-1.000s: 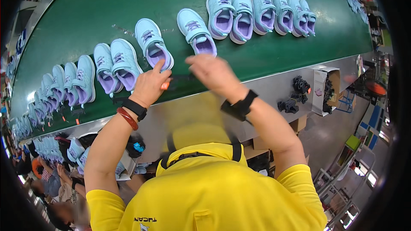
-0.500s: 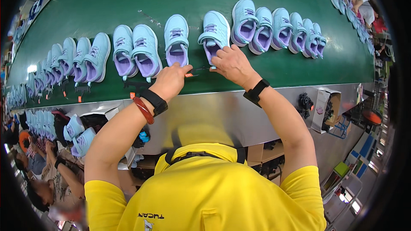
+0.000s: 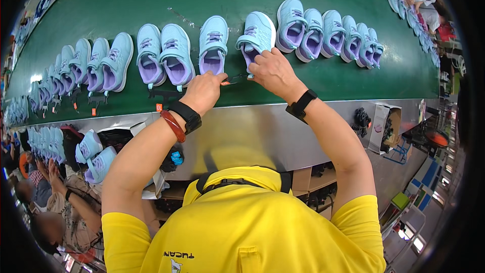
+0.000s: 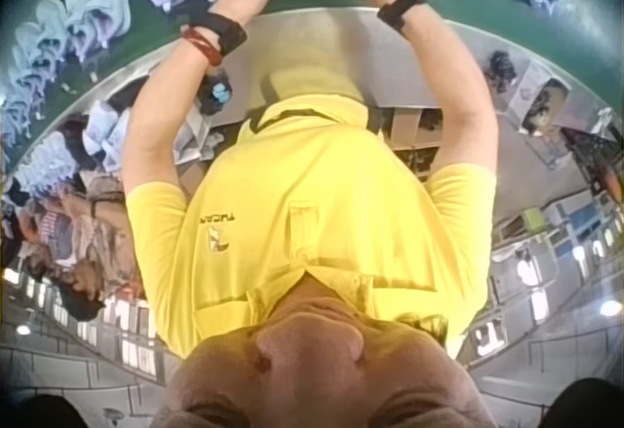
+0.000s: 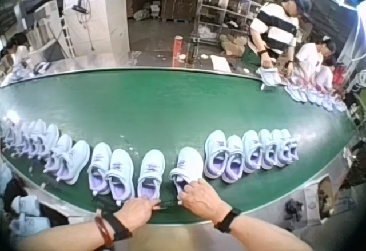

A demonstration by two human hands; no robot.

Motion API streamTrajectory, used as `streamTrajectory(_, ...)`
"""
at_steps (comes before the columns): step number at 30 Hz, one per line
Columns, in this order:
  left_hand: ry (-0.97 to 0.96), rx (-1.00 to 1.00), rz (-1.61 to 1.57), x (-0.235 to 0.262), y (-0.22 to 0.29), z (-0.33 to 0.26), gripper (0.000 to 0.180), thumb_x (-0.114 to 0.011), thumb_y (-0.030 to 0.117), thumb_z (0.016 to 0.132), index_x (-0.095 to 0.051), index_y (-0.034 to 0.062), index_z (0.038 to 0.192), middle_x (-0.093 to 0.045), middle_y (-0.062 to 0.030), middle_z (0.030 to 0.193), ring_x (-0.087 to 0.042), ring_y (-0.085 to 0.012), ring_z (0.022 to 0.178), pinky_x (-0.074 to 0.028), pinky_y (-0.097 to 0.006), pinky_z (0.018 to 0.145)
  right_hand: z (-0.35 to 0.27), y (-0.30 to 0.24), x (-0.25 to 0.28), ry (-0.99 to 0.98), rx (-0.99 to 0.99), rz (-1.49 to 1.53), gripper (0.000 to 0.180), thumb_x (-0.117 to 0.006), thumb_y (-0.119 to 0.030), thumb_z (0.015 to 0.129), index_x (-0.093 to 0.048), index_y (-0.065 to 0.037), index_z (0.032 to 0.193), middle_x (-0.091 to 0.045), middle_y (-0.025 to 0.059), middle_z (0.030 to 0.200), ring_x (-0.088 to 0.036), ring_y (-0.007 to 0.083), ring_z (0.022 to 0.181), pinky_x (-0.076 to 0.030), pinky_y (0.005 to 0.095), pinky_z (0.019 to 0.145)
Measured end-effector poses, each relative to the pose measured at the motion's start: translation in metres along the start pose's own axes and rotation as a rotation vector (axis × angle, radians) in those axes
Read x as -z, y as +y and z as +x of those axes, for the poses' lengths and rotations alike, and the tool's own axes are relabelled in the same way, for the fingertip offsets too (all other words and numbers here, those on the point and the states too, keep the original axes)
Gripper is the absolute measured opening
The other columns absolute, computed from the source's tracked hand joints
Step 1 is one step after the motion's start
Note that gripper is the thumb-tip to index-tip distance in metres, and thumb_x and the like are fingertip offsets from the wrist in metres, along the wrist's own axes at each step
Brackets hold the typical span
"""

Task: The person attaches black plastic security tags to pairs of light blue and purple sneakers arranged on a green conveyor belt. They pick up a tag, clip it onto the shoe's tongue, and move to the next pair, repeating the process for multiple shoes.

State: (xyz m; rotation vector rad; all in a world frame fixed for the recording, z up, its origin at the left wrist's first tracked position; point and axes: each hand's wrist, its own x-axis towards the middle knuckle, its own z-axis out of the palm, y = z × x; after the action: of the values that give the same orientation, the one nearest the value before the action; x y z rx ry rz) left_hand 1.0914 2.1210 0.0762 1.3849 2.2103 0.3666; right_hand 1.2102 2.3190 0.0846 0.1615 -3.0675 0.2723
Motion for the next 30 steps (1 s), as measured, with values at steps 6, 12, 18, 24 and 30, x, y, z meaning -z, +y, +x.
streamTrajectory(6,-0.002,-0.011,-0.053,0.000,-0.007,-0.003,0.027,-0.047,0.006,0.086,-0.064,0.0096,0.107,-0.062,-0.0199,0.088,-0.063,-0.0375,0.078,-0.050,-0.046,0.069,0.011,-0.013,-0.008,-0.061,-0.010,-0.046,0.013,-0.072,-0.020,0.069,-0.064,-0.012,0.074,-0.057,0.0032,0.073,-0.055,0.0201,0.078,-0.039,0.0338,0.073)
streamTrajectory(12,0.124,-0.177,-0.290,-0.005,-0.024,-0.002,0.038,-0.049,-0.003,0.084,-0.058,0.0114,0.119,-0.051,-0.0230,0.118,-0.054,-0.0421,0.104,-0.046,-0.041,0.085,0.002,-0.009,-0.015,0.177,-0.198,0.131,0.020,-0.070,-0.018,0.068,-0.057,-0.012,0.081,-0.058,0.0044,0.081,-0.056,0.0244,0.082,-0.039,0.0391,0.070)
streamTrajectory(18,-0.001,-0.190,-0.069,0.007,-0.030,-0.009,0.070,-0.044,-0.016,0.071,-0.051,0.0156,0.132,-0.039,-0.0216,0.140,-0.049,-0.0432,0.115,-0.043,-0.043,0.094,-0.044,-0.065,-0.038,0.401,-0.493,0.303,0.039,-0.059,-0.006,0.075,-0.057,-0.010,0.114,-0.055,0.0151,0.120,-0.058,0.0329,0.098,-0.047,0.0413,0.081)
streamTrajectory(24,0.195,-0.470,0.223,0.022,0.035,-0.012,0.063,-0.048,-0.015,0.064,-0.057,0.0068,0.121,-0.047,-0.0172,0.132,-0.046,-0.0371,0.115,-0.036,-0.044,0.099,-0.165,-0.136,-0.028,0.569,-0.685,0.516,0.019,-0.059,-0.007,0.077,-0.058,-0.008,0.096,-0.055,0.0086,0.092,-0.056,0.0278,0.081,-0.047,0.0366,0.071)
streamTrajectory(30,-0.149,-0.713,0.180,-0.060,0.150,-0.002,0.049,-0.054,-0.010,0.071,-0.058,0.0082,0.117,-0.048,-0.0156,0.128,-0.044,-0.0371,0.119,-0.034,-0.046,0.101,-0.250,-0.173,-0.044,0.643,-0.911,0.677,0.011,-0.059,-0.018,0.084,-0.057,-0.008,0.087,-0.054,0.0086,0.081,-0.056,0.0277,0.078,-0.048,0.0378,0.071)
